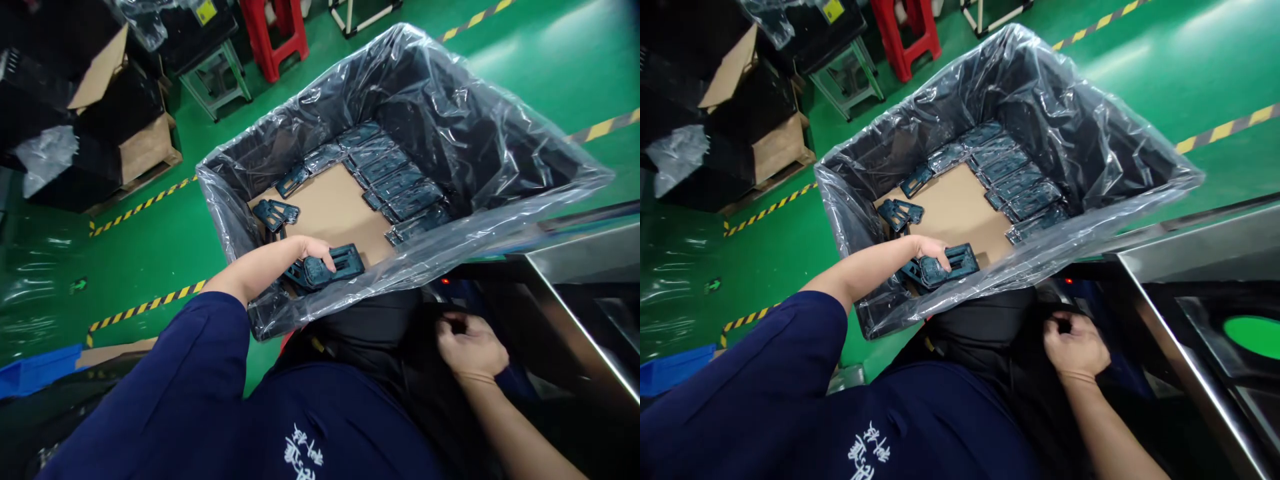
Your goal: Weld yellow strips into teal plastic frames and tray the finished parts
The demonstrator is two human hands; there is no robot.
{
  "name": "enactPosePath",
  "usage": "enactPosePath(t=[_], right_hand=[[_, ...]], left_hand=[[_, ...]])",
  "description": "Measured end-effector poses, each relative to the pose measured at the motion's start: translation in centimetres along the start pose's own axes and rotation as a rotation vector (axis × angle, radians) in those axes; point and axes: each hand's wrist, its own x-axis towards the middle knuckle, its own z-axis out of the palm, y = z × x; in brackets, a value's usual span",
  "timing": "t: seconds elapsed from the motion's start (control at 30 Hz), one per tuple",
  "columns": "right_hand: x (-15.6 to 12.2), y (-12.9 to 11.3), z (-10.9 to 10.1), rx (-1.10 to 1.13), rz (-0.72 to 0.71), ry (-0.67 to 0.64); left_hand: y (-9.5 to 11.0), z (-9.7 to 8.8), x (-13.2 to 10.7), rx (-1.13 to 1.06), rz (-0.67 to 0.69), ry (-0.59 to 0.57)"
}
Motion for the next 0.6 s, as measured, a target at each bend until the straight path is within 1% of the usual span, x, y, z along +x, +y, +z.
enactPosePath(t=[0.07,0.17,0.27,0.43,0.5,0.6], right_hand=[[-0.1,0.2,0.2,0.003,-0.012,0.025],[-0.2,0.4,0.3,0.004,-0.017,0.058],[-0.2,0.5,0.4,0.006,-0.017,0.06],[-0.1,0.6,0.5,-0.005,-0.004,0.067],[-0.1,0.6,0.5,-0.001,0.002,0.065],[-0.1,0.6,0.5,0.004,-0.002,0.058]], left_hand=[[-0.7,0.8,0.9,-0.076,-0.028,-0.09],[-1.4,1.3,1.9,-0.13,-0.046,-0.116],[-1.6,0.9,2.4,-0.146,-0.067,-0.091],[-2.2,-0.7,2.7,-0.125,-0.097,-0.019],[-2.7,-0.6,2.7,-0.113,-0.098,-0.016],[-3.2,0.4,2.9,-0.084,-0.08,0.009]])
